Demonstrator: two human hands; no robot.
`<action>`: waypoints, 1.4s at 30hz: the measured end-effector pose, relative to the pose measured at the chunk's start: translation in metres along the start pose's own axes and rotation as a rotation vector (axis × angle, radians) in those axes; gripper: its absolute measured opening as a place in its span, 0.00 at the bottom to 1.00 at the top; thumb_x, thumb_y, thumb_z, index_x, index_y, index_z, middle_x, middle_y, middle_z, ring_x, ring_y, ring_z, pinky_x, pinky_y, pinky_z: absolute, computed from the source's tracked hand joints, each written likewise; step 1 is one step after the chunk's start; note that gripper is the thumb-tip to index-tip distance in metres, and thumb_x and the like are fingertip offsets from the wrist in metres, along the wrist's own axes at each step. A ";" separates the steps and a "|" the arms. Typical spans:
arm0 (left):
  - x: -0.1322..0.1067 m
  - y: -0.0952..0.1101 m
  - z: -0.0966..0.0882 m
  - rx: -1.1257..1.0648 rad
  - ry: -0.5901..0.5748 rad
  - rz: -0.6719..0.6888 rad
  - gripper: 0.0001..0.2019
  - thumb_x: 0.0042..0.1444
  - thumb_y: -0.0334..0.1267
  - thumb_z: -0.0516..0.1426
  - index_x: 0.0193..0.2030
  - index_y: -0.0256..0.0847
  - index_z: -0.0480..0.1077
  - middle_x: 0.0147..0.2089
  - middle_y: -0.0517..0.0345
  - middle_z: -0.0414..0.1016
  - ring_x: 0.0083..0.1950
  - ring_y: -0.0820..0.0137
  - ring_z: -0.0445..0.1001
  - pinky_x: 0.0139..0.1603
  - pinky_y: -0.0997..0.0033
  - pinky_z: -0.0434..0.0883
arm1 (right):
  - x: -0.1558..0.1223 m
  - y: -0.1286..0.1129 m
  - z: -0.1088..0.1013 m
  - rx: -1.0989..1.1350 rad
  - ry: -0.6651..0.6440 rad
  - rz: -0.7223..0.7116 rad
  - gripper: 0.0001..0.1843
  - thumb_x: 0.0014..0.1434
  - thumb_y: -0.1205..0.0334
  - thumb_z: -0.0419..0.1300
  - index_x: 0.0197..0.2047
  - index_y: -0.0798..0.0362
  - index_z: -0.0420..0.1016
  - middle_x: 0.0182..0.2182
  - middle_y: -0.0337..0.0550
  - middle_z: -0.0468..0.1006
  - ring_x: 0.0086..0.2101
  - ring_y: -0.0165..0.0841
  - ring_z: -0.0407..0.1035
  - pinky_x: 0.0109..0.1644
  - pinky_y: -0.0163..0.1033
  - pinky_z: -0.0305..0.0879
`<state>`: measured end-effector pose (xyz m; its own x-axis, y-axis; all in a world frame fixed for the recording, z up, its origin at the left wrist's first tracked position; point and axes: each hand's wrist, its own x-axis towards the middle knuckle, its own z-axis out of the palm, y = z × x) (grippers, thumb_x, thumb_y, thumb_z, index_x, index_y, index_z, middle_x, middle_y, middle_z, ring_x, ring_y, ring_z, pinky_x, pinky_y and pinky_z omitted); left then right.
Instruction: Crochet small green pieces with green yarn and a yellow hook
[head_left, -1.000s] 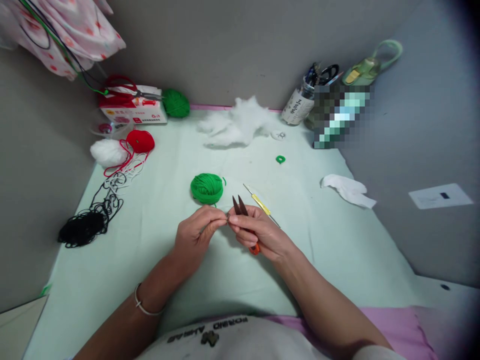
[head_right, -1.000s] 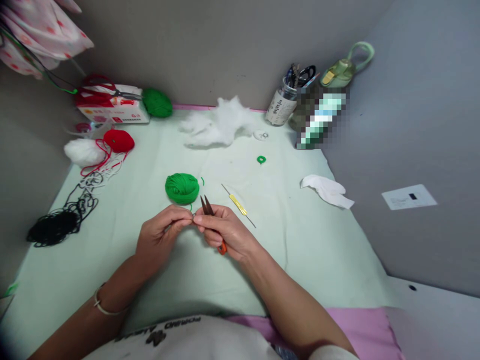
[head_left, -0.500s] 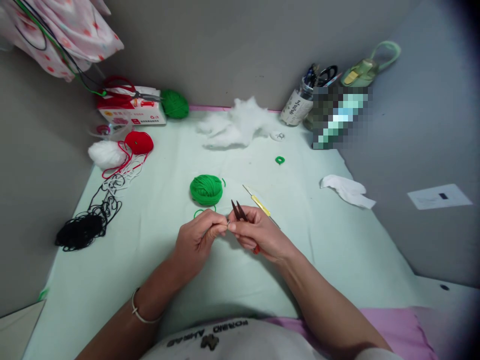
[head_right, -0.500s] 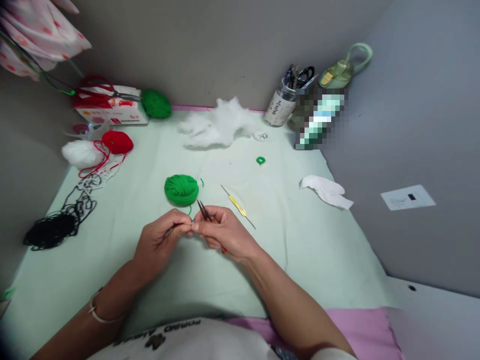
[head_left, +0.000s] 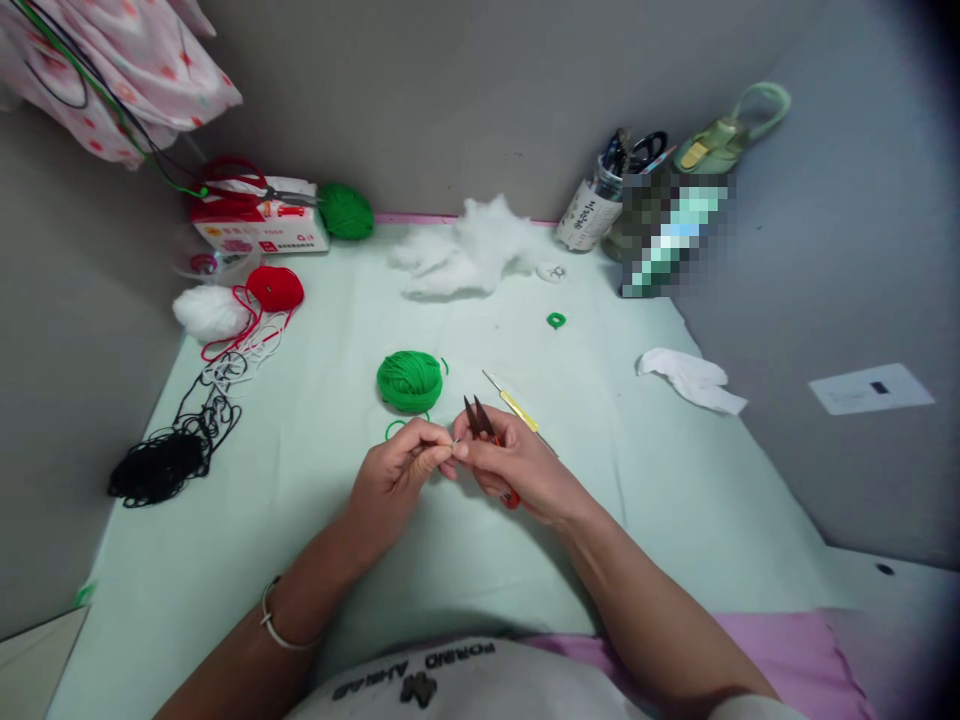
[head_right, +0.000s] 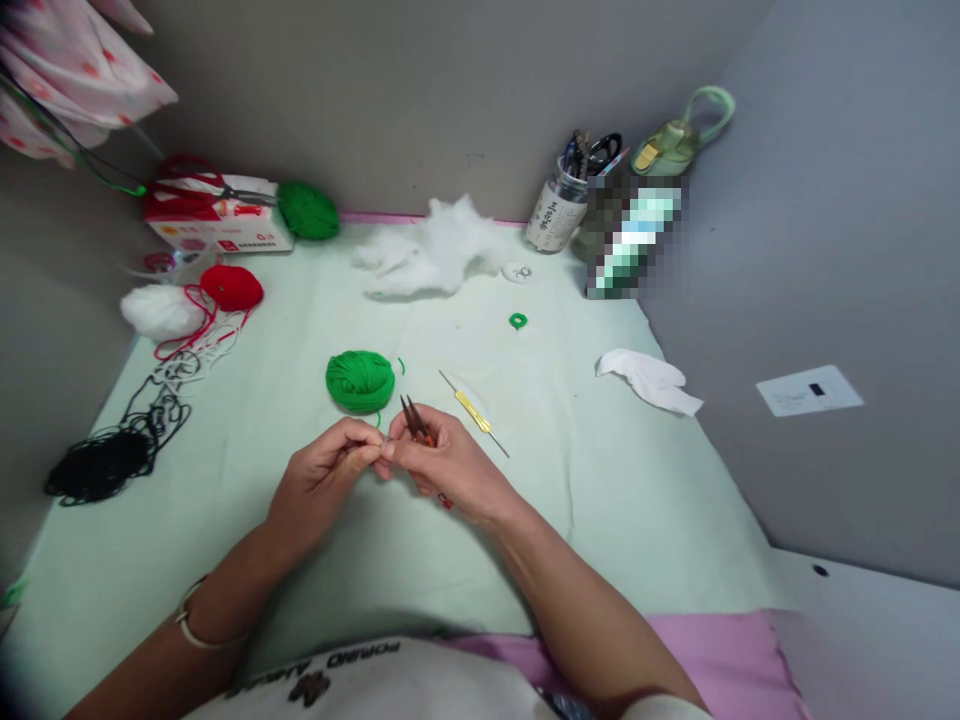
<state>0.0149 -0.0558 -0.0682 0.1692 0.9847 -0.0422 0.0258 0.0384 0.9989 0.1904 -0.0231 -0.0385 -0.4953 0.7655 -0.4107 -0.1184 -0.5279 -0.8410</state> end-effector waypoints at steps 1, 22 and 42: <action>0.000 0.000 0.001 -0.021 0.007 -0.011 0.06 0.65 0.38 0.57 0.36 0.40 0.72 0.29 0.62 0.76 0.32 0.73 0.76 0.37 0.74 0.71 | 0.000 0.000 0.000 -0.001 -0.011 0.003 0.15 0.54 0.57 0.70 0.34 0.53 0.68 0.19 0.27 0.69 0.15 0.18 0.51 0.17 0.27 0.46; -0.001 -0.001 0.011 -0.224 0.042 -0.144 0.09 0.60 0.42 0.62 0.35 0.39 0.70 0.28 0.61 0.78 0.29 0.72 0.78 0.35 0.71 0.74 | 0.004 0.007 0.001 0.087 0.063 0.023 0.09 0.50 0.64 0.65 0.32 0.52 0.67 0.15 0.26 0.65 0.13 0.19 0.47 0.16 0.27 0.44; -0.001 0.000 0.011 -0.137 0.081 -0.079 0.08 0.62 0.42 0.60 0.37 0.40 0.71 0.31 0.58 0.80 0.31 0.71 0.78 0.37 0.70 0.75 | 0.003 0.007 -0.001 0.217 0.014 0.050 0.12 0.52 0.60 0.69 0.33 0.53 0.70 0.16 0.27 0.65 0.15 0.17 0.43 0.18 0.27 0.40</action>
<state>0.0260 -0.0586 -0.0682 0.0918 0.9879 -0.1249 -0.0998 0.1339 0.9859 0.1884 -0.0238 -0.0456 -0.4938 0.7404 -0.4561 -0.2768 -0.6310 -0.7247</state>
